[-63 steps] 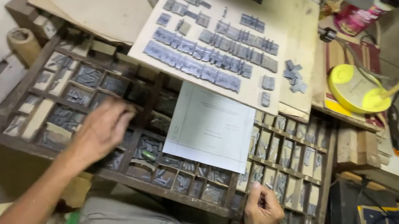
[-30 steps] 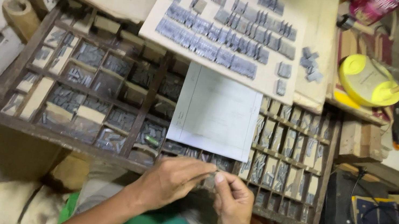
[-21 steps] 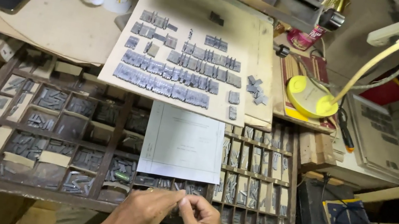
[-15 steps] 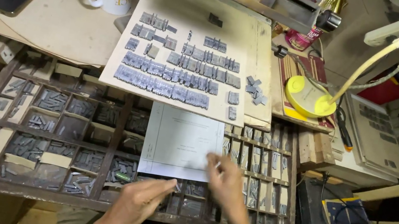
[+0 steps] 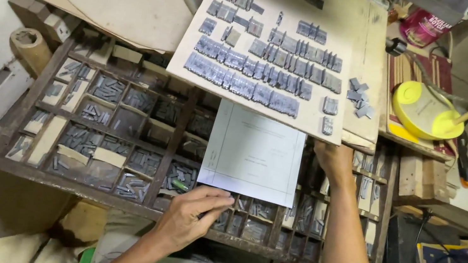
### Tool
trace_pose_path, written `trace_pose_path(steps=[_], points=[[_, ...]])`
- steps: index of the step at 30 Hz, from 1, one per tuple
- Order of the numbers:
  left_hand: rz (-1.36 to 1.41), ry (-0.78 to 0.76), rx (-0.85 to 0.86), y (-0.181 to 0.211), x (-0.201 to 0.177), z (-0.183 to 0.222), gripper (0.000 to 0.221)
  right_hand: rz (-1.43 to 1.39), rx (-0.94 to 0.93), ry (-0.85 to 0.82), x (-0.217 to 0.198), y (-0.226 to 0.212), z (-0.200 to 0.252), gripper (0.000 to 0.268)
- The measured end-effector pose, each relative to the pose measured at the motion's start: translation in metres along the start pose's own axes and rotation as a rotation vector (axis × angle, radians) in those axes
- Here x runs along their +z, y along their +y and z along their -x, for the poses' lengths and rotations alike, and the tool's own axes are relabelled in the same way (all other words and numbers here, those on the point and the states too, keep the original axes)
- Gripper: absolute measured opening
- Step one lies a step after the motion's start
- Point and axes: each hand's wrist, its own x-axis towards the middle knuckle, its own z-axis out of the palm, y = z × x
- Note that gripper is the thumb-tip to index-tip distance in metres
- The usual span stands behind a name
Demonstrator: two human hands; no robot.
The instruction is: Manually arranging metal type characters from a type case into a layout for printing
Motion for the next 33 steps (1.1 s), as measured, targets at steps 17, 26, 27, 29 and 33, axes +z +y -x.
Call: trace_pose_path(steps=[17, 26, 27, 29, 33], points=[[0.058, 0.015, 0.046, 0.021, 0.008, 0.001, 0.035, -0.868, 0.484, 0.003, 0.0, -0.081, 0.197, 0.022], [0.069, -0.005, 0.126, 0.028, 0.02, 0.006, 0.04, -0.945, 0.436, 0.089, -0.008, -0.091, 0.231, 0.023], [0.084, -0.003, 0.133, 0.031, 0.019, 0.005, 0.04, -0.964, 0.431, 0.074, -0.008, -0.091, 0.231, 0.023], [0.043, 0.011, 0.151, 0.033, 0.022, 0.003, 0.041, -0.974, 0.404, 0.061, -0.008, -0.092, 0.232, 0.022], [-0.011, 0.009, 0.23, 0.032, 0.028, 0.003, 0.046, -0.963, 0.34, 0.025, -0.005, -0.091, 0.234, 0.021]])
